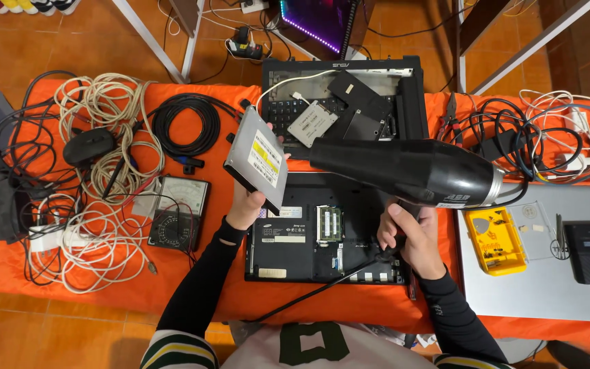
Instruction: Repairing or disassembling a laptop, including removing an optical drive and using a hair dryer on it.
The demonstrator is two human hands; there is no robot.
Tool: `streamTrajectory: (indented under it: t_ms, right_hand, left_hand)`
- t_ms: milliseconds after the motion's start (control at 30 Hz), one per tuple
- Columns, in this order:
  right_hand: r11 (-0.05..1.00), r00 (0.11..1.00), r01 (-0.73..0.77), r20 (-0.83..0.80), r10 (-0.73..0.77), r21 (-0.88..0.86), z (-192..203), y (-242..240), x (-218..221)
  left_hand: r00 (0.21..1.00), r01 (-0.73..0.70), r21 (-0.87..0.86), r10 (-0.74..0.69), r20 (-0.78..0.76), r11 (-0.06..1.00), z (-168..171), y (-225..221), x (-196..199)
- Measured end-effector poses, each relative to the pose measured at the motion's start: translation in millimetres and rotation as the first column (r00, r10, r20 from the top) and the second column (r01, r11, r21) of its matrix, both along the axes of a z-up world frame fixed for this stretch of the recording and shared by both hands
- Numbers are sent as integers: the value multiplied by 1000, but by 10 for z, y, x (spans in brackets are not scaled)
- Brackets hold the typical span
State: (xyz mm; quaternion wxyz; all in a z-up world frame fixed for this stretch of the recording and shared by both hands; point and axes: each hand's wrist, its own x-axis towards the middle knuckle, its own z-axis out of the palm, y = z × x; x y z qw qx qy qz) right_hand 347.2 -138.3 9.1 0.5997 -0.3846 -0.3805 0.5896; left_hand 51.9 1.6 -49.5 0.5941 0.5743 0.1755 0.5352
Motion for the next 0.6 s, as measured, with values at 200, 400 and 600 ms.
streamTrajectory:
  t_ms: [200,400,600]
  right_hand:
    - [999,996,40,79,-37,-36,120,-14,-66]
    - [998,997,41,63,-38,-47,-70,-56,31]
    - [997,996,-24,87,30,-68,15,-68,-56]
  left_hand:
    - [1000,-26,23,26,1,999,256,-130,-5]
    - [997,-79,49,79,1,996,316,-173,-10]
    - [996,-85,-53,84,-27,995,-439,-113,-237]
